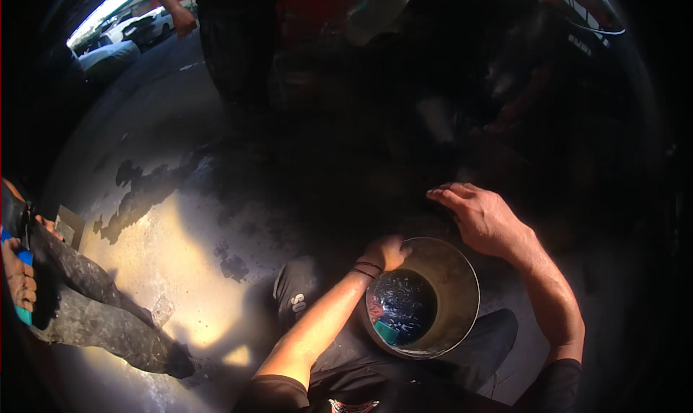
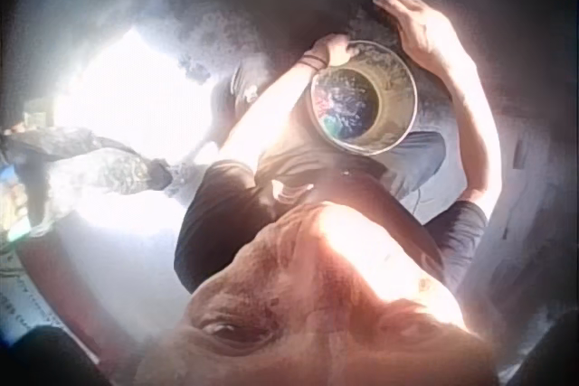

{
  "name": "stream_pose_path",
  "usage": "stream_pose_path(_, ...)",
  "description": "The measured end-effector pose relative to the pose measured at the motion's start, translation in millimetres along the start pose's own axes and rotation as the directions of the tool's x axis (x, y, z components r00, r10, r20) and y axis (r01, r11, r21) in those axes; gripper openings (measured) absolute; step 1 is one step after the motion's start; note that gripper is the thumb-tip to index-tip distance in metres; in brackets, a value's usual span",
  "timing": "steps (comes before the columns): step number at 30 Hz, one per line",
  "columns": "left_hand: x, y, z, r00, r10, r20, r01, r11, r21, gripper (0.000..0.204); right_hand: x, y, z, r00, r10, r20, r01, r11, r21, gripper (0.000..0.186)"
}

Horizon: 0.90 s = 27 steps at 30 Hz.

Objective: The person dips sandpaper into a bucket of water and sands the exterior panel of a car, touching and wiping the surface by hand.

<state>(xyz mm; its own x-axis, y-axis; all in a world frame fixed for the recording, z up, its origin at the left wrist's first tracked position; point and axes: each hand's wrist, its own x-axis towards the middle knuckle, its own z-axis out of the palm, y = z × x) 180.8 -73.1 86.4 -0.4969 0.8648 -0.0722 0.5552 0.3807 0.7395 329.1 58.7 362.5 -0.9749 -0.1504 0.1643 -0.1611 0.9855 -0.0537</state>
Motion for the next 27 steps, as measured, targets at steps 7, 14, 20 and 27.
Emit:
stream_pose_path(7,3,18,11,1.0,0.013,-0.022,-0.011,0.994,0.104,0.038,12,72,-85,0.985,-0.104,-0.134,-0.035,0.647,-0.762,0.058)
stream_pose_path(14,3,3,14,0.995,0.092,-0.039,-0.086,0.987,0.137,0.026,17,77,-83,0.997,0.079,-0.017,-0.065,0.65,-0.758,0.068)
stream_pose_path(20,4,7,19,0.993,0.035,-0.113,-0.018,0.988,0.15,0.019,203,108,-56,0.999,-0.035,-0.023,-0.002,0.51,-0.86,0.055)
stream_pose_path(27,2,19,13,0.991,-0.016,-0.135,0.036,0.989,0.146,0.015,175,125,-55,0.988,-0.145,-0.059,0.017,0.472,-0.882,0.053)
